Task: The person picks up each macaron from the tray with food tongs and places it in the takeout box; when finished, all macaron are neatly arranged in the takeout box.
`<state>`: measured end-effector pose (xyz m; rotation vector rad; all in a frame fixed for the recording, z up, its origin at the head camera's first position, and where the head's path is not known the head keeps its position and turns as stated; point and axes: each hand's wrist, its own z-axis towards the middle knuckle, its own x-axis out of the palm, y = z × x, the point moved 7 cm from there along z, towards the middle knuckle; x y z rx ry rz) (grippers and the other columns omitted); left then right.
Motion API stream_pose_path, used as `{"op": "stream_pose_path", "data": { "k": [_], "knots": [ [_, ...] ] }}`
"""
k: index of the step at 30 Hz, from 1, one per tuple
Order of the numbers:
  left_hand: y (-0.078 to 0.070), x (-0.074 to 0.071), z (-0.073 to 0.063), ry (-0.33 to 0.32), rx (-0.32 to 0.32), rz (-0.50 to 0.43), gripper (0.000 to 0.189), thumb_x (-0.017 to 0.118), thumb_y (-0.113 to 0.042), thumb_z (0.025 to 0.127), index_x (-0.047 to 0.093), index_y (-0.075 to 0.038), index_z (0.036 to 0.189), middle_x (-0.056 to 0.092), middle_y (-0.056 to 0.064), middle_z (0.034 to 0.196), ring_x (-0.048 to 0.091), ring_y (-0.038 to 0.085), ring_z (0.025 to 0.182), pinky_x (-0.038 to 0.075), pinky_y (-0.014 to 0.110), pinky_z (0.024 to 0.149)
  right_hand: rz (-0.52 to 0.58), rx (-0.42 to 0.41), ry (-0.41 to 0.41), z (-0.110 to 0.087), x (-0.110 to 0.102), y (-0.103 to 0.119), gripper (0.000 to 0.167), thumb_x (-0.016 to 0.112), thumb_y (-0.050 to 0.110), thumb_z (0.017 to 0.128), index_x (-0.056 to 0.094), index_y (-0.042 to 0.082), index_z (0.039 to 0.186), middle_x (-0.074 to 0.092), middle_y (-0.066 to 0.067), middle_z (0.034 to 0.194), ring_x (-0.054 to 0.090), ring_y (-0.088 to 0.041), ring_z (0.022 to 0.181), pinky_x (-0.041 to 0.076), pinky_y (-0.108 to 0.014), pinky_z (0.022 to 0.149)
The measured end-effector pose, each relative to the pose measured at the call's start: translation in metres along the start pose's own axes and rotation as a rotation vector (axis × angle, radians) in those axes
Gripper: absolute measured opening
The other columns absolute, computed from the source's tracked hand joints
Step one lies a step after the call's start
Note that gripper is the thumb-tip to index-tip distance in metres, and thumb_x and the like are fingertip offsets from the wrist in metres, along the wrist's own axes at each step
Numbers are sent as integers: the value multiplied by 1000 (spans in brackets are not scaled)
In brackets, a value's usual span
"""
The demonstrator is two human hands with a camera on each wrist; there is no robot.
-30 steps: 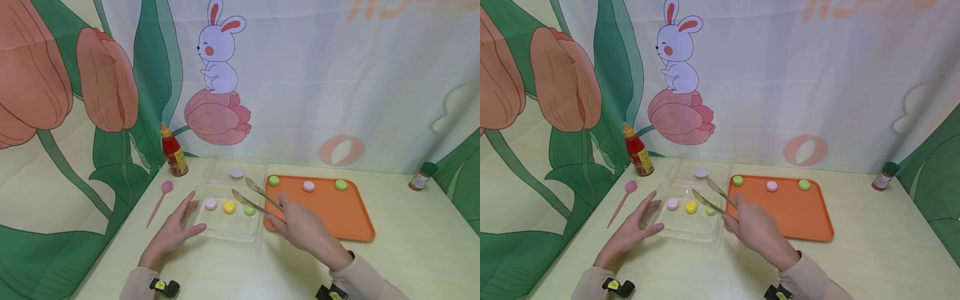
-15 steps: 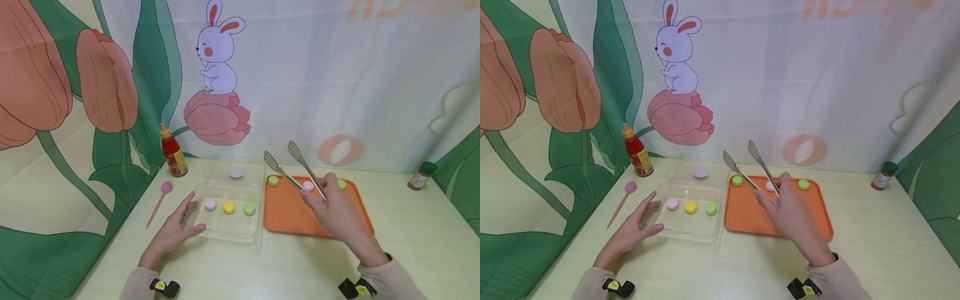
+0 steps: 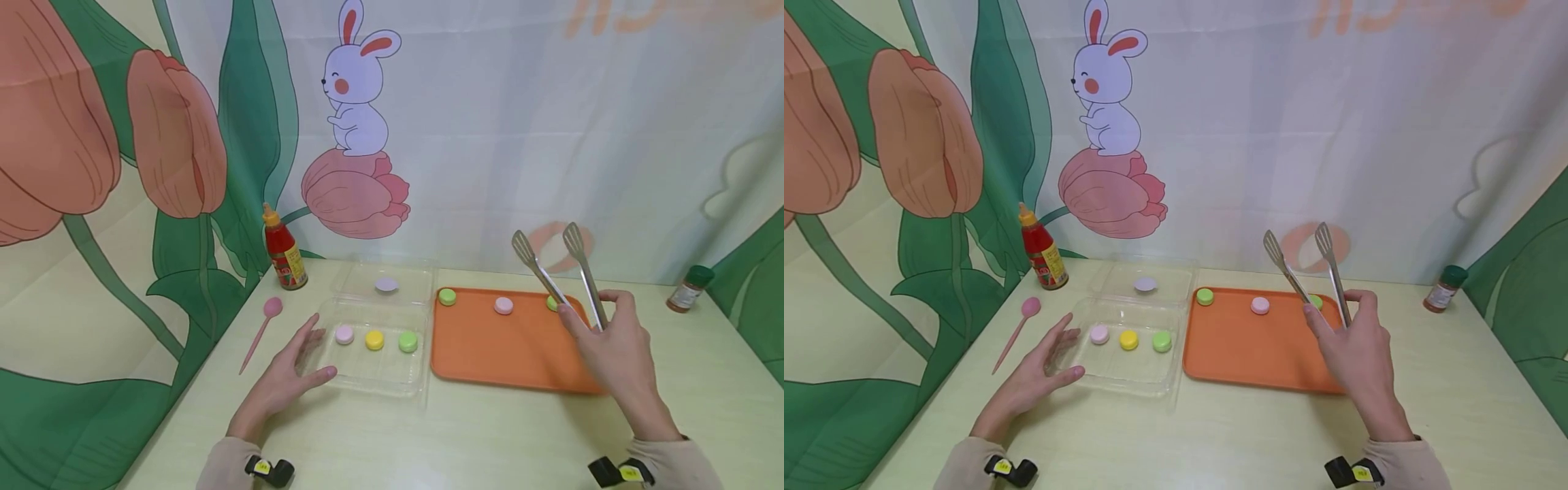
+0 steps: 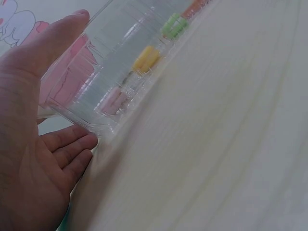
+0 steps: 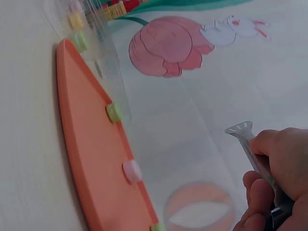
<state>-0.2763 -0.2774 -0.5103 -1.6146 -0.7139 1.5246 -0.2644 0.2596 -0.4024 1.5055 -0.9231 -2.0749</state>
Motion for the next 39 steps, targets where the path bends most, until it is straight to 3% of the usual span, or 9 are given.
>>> {"op": "stream_pose_path", "data": {
  "k": [5,11,20,26,32,39],
  "knots": [
    [0,0,0,-3,-10,-4,110,89,-42,96,17,-34,180,43,10,176,31,36,169,19,63,137,-10,7,-24,6,-2,-25,95,66,68,104,33,3,166,64,-14,83,60,-26,65,45,-37,48],
    [-1,0,0,-3,0,4,110,88,-42,96,17,-32,180,44,11,176,31,37,168,20,64,137,-16,37,19,9,1,-48,89,64,65,106,37,-2,159,75,-15,83,66,-24,63,47,-38,47],
    [-1,1,0,1,-1,5,110,88,-43,97,17,-32,180,44,10,176,32,37,168,20,64,137,-113,69,82,13,6,-75,81,58,62,110,43,-4,153,66,-19,90,62,-31,74,45,-38,55],
    [0,1,0,-1,0,-3,110,88,-42,97,17,-34,179,44,10,176,33,36,168,20,64,137,-151,70,136,12,9,-86,77,57,63,111,46,-4,148,64,-17,91,59,-31,76,43,-37,56],
    [2,1,0,1,-3,-11,110,88,-42,97,17,-35,179,43,10,176,32,37,168,20,65,136,-176,63,190,14,15,-93,70,56,60,112,49,-3,143,52,-10,80,51,-26,69,37,-37,57],
    [0,2,1,3,-3,-12,110,88,-42,96,17,-34,179,44,11,176,33,36,168,21,63,137,-195,28,213,15,16,-94,63,53,53,116,49,-5,142,55,-9,79,55,-25,71,40,-35,58]
  ]
}}
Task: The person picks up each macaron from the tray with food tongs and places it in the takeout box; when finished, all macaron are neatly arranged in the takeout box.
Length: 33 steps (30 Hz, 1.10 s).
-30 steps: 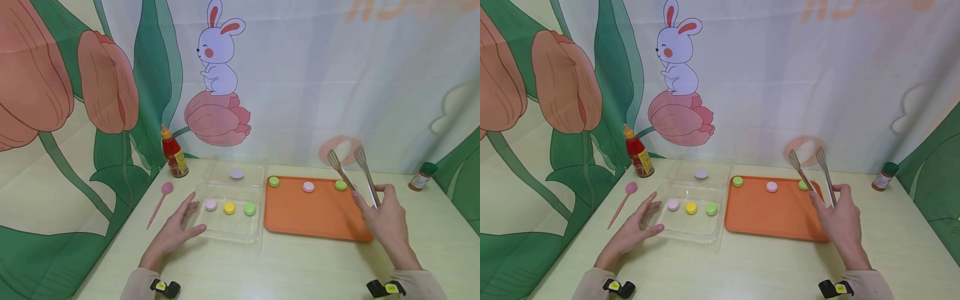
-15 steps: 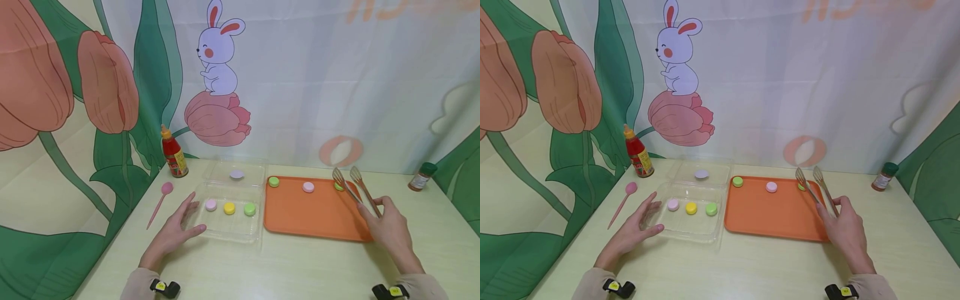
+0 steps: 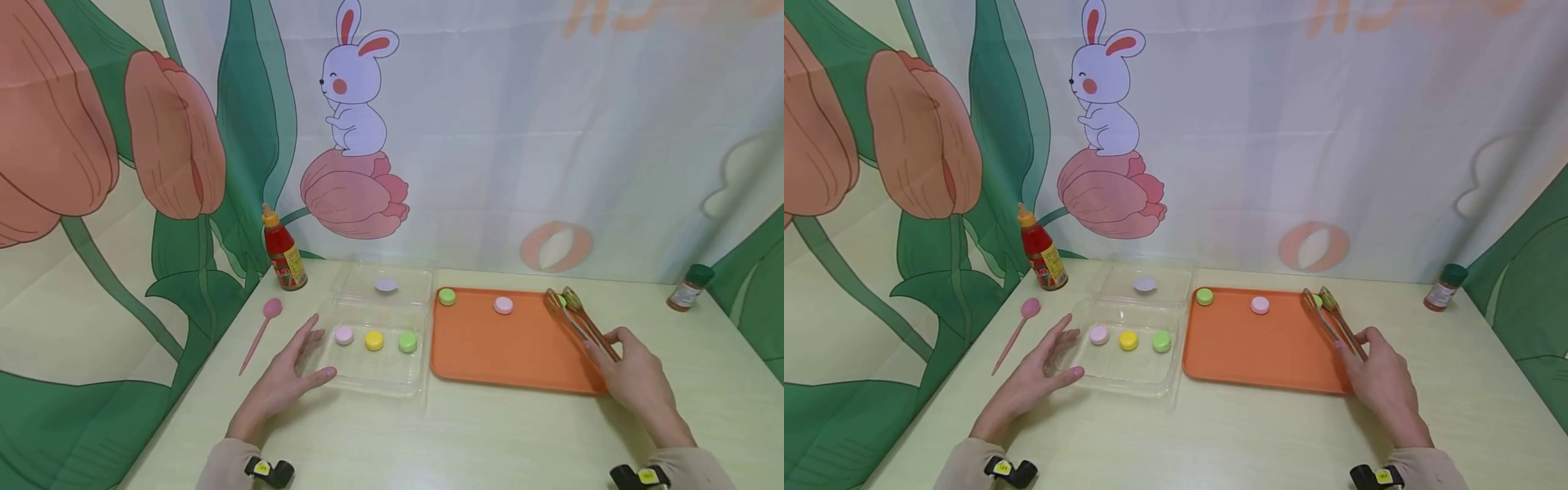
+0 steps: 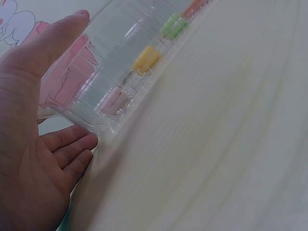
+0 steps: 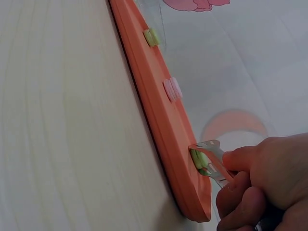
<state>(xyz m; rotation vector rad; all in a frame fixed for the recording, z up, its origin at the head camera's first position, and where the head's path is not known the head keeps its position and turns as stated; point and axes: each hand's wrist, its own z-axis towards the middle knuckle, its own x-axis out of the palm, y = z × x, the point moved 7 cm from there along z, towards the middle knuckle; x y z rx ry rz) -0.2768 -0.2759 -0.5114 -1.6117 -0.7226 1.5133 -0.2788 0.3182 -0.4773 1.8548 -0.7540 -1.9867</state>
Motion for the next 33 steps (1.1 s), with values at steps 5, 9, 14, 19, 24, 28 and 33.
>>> {"op": "stream_pose_path", "data": {
  "k": [5,9,14,19,24,28,33],
  "knots": [
    [-1,-1,1,-3,2,15,109,88,-43,97,16,-37,179,44,11,176,34,36,167,21,63,137,-1,-24,13,1,1,3,61,52,50,117,47,-5,142,54,-8,79,54,-23,68,40,-34,56],
    [-1,-2,2,-8,9,17,109,88,-43,96,17,-36,179,44,11,176,34,36,167,21,63,136,-12,-43,10,1,2,5,58,51,47,118,46,-6,140,54,-9,80,55,-23,67,42,-35,54],
    [0,-2,2,0,7,9,109,88,-43,97,17,-34,179,43,10,176,33,36,168,20,63,137,-18,-62,13,0,5,5,56,49,47,118,45,-6,137,53,-10,79,55,-23,64,43,-36,52],
    [-1,-1,1,2,13,0,110,89,-41,96,17,-31,180,44,10,176,34,36,167,20,63,137,-5,-79,-3,-3,4,8,55,49,49,118,45,-3,136,55,-8,77,54,-22,61,42,-35,50],
    [-2,-1,0,-2,13,6,110,89,-40,96,18,-32,180,44,10,176,35,35,167,21,62,137,12,-92,-25,-6,-2,13,56,50,50,118,45,-3,137,55,-8,75,53,-22,61,42,-36,50],
    [-2,0,0,-3,8,10,110,89,-40,96,17,-32,180,45,10,176,35,35,167,21,62,137,27,-122,-50,-8,-7,24,56,52,49,117,47,-3,138,53,-7,73,51,-22,59,41,-36,49],
    [-1,-1,0,-5,-1,27,111,88,-42,96,16,-32,180,44,10,176,33,36,168,21,63,136,55,-198,-76,-12,-10,50,50,56,47,117,49,1,134,48,-4,70,47,-19,54,39,-33,45]
  ]
}}
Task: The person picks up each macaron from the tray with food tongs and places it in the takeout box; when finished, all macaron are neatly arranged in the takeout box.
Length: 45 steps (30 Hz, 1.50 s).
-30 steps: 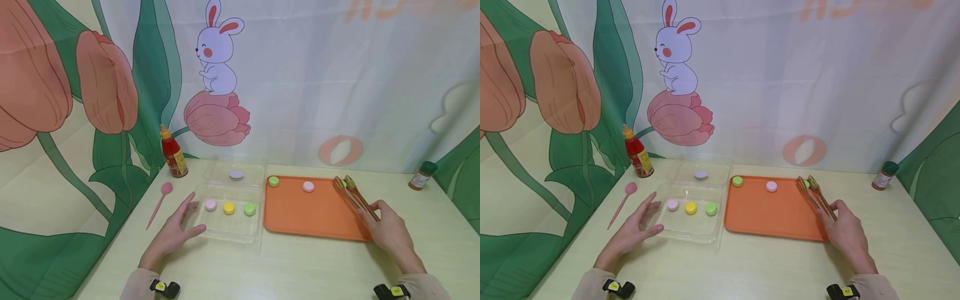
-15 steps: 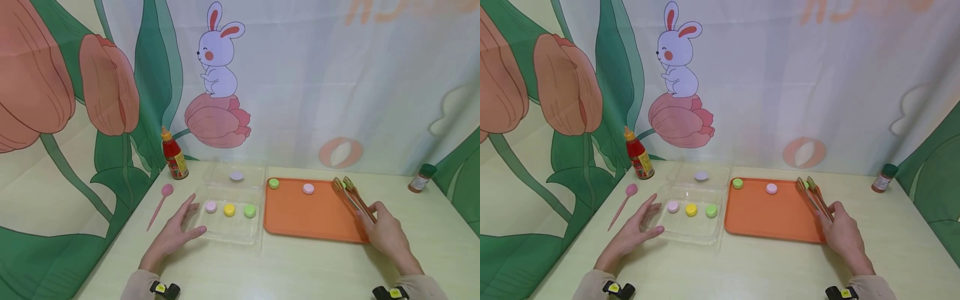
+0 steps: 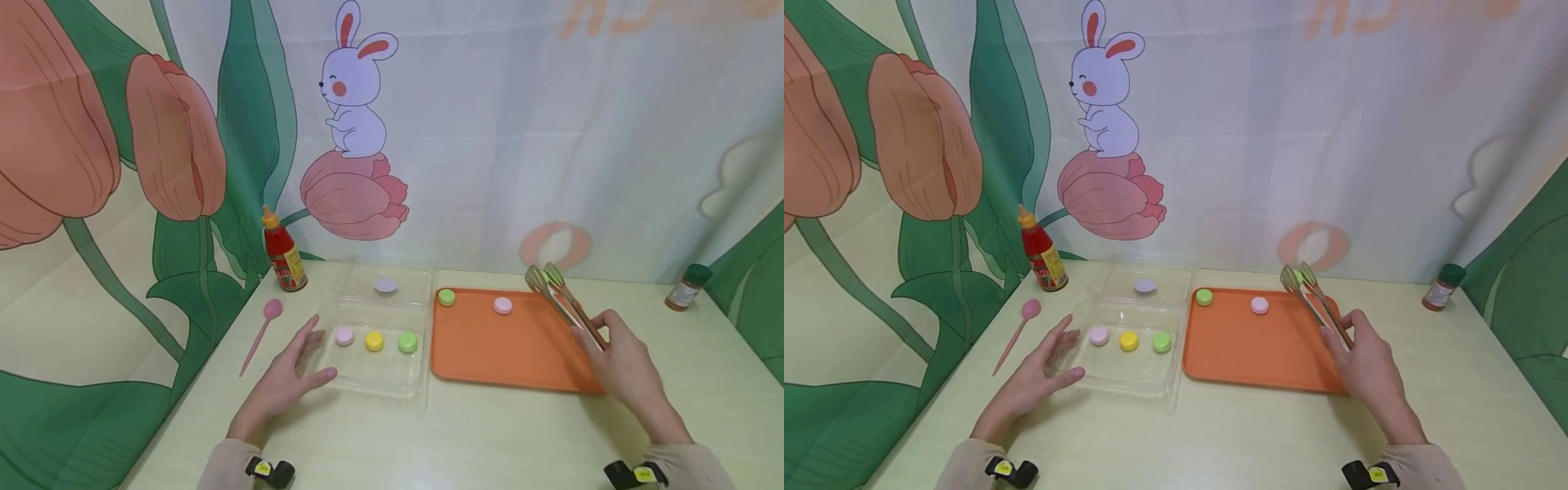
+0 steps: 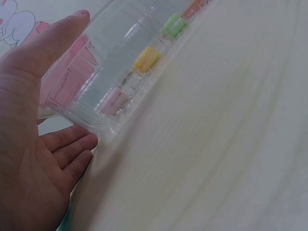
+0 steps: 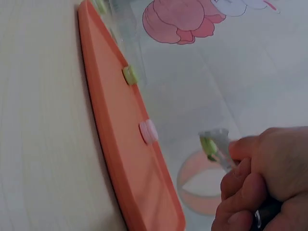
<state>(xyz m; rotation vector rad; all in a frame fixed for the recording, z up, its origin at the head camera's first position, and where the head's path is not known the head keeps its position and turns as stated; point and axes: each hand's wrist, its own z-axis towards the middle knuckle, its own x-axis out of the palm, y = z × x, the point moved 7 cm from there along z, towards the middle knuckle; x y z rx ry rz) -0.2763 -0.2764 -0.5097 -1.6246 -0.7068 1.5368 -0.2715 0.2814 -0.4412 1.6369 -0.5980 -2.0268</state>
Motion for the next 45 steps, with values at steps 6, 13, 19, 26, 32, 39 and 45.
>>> {"op": "stream_pose_path", "data": {
  "k": [6,13,19,26,32,39,45],
  "knots": [
    [2,-2,-1,-5,-12,6,110,88,-43,97,16,-35,179,43,10,177,31,37,168,20,65,136,55,-86,3,2,8,34,43,61,41,116,49,4,134,49,-4,68,45,-16,52,37,-30,43],
    [2,0,0,4,-3,-6,111,89,-42,96,17,-33,180,44,11,176,32,37,168,20,64,136,134,-180,2,0,18,81,37,66,36,114,53,5,131,53,-3,68,43,-13,50,37,-28,42],
    [1,1,1,0,2,-3,111,89,-43,95,17,-35,179,44,10,176,32,37,168,20,65,136,216,-222,66,-1,28,119,31,68,31,113,55,8,129,51,0,64,38,-11,47,32,-26,42],
    [-1,1,0,-3,-1,15,113,90,-44,95,16,-32,180,44,10,176,32,37,168,20,65,136,286,-269,136,-5,52,156,28,67,36,114,56,14,125,54,1,67,42,-11,48,36,-26,42],
    [-2,0,0,-2,-6,14,113,90,-44,94,16,-35,179,44,10,176,32,37,168,21,65,136,344,-298,248,-13,81,186,27,70,36,113,56,16,126,51,4,64,42,-9,47,38,-26,43],
    [-1,1,0,6,2,2,114,91,-43,94,17,-32,180,44,11,176,33,37,168,20,65,136,306,-368,270,-23,104,214,27,73,36,110,59,15,120,51,8,63,41,-4,47,34,-23,44],
    [-2,-1,0,5,13,0,114,91,-43,94,16,-36,179,44,11,176,34,36,167,21,64,136,266,-401,284,-32,123,229,23,74,34,110,59,17,116,50,11,61,37,-1,47,30,-21,43]
  ]
}}
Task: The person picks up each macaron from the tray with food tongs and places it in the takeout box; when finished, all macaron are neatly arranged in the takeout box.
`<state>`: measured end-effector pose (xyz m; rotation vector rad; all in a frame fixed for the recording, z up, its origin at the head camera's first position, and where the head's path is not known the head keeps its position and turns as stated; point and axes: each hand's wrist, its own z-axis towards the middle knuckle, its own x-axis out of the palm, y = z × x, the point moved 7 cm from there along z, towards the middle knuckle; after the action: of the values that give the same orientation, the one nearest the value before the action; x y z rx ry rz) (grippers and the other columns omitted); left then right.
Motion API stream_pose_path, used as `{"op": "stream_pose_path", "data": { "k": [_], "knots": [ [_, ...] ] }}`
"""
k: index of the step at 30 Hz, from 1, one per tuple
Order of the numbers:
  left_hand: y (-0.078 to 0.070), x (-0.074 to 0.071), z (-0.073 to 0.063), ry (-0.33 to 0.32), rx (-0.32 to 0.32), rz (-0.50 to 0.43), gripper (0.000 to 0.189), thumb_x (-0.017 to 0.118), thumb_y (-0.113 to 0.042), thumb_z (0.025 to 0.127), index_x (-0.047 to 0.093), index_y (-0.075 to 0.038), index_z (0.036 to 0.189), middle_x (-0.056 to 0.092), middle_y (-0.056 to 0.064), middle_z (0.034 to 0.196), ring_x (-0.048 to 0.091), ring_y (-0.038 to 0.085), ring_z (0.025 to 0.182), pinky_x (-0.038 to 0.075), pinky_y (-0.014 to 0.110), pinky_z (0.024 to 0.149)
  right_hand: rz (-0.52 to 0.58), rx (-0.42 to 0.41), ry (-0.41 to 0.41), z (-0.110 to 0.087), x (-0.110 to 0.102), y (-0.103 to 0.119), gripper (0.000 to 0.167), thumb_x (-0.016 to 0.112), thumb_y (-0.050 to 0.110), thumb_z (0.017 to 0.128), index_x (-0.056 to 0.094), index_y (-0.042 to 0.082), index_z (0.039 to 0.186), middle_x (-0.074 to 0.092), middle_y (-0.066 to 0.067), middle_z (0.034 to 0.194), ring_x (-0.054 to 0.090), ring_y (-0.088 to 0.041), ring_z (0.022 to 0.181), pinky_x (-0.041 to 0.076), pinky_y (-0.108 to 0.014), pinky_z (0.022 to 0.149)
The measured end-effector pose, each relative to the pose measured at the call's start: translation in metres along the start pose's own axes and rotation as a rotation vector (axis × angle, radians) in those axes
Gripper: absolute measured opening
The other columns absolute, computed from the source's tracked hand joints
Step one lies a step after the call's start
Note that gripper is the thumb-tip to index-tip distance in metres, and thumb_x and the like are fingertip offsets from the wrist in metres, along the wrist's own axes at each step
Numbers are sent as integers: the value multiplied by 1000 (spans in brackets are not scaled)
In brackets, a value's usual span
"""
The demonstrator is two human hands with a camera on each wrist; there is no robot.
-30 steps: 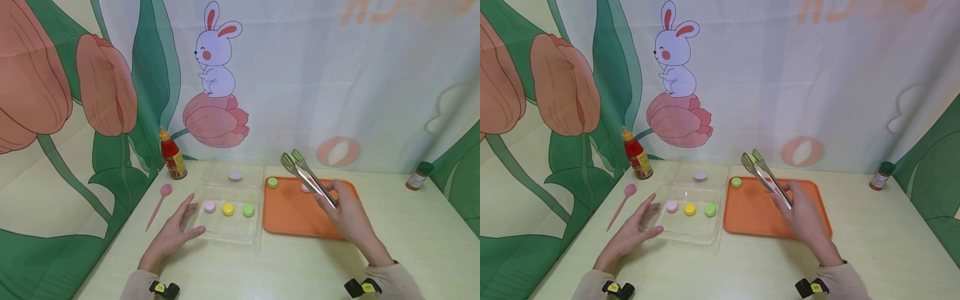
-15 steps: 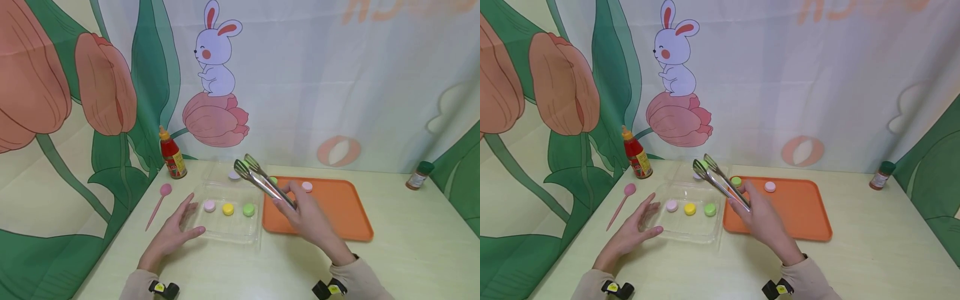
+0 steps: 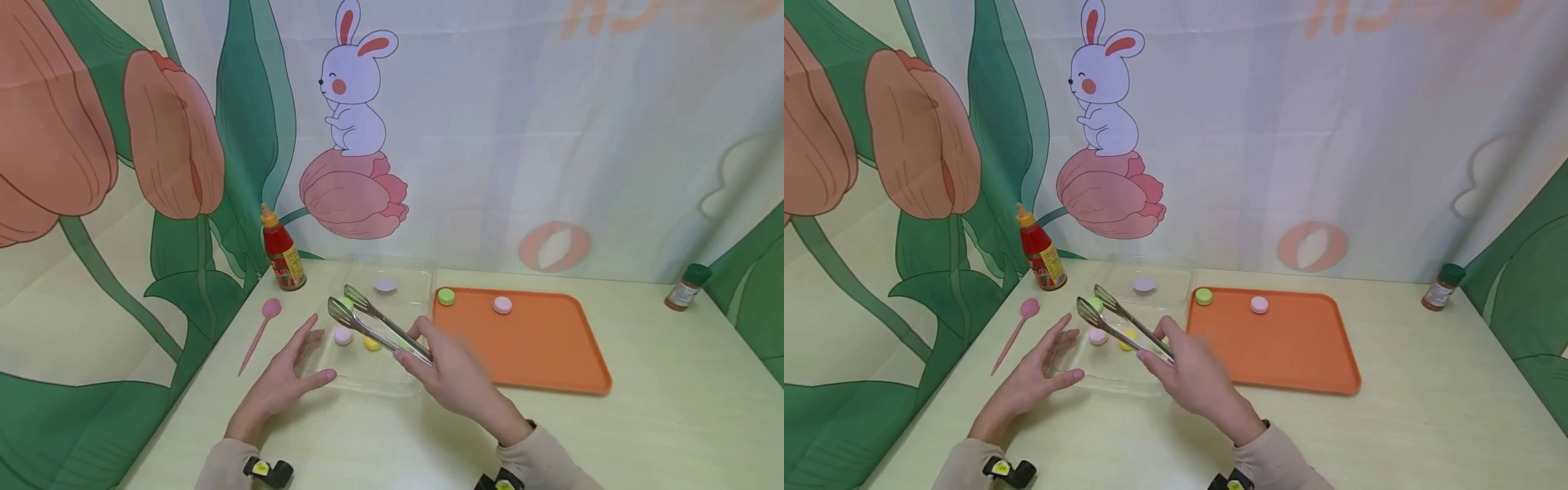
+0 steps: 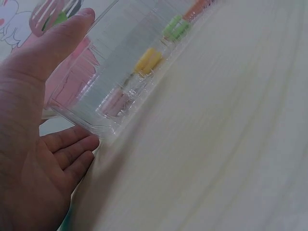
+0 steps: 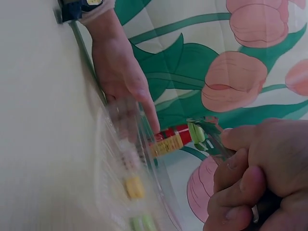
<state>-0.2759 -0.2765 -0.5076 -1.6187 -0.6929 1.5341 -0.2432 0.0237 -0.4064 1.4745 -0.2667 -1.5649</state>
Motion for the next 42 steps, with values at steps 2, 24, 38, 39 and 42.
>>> {"op": "stream_pose_path", "data": {
  "k": [2,24,38,39,42],
  "knots": [
    [-1,-1,0,-3,1,-1,114,91,-43,93,17,-36,179,44,11,176,34,37,167,21,65,136,-2,5,18,0,7,2,23,73,34,110,59,17,115,50,12,60,37,0,46,29,-20,43],
    [0,-1,-1,2,30,1,116,91,-43,94,16,-29,180,44,15,176,30,40,168,21,63,136,-60,68,96,-6,52,21,27,78,26,106,60,7,110,53,6,67,47,-6,51,36,-24,43],
    [0,0,-1,3,21,11,115,91,-45,93,17,-32,180,45,14,175,31,41,168,21,66,135,-46,135,147,-4,47,21,30,80,29,105,61,6,108,50,5,67,46,-9,51,35,-25,44],
    [0,0,-1,2,20,13,115,91,-46,93,17,-33,180,46,13,175,31,41,168,21,65,136,-47,134,146,-4,47,20,30,80,29,105,60,7,108,50,5,67,46,-9,51,35,-25,44],
    [0,0,-1,0,14,17,115,91,-47,93,17,-34,180,46,12,175,31,40,168,21,65,136,-50,135,144,-4,47,19,30,80,29,105,61,6,108,49,5,67,45,-9,52,35,-25,45]
  ]
}}
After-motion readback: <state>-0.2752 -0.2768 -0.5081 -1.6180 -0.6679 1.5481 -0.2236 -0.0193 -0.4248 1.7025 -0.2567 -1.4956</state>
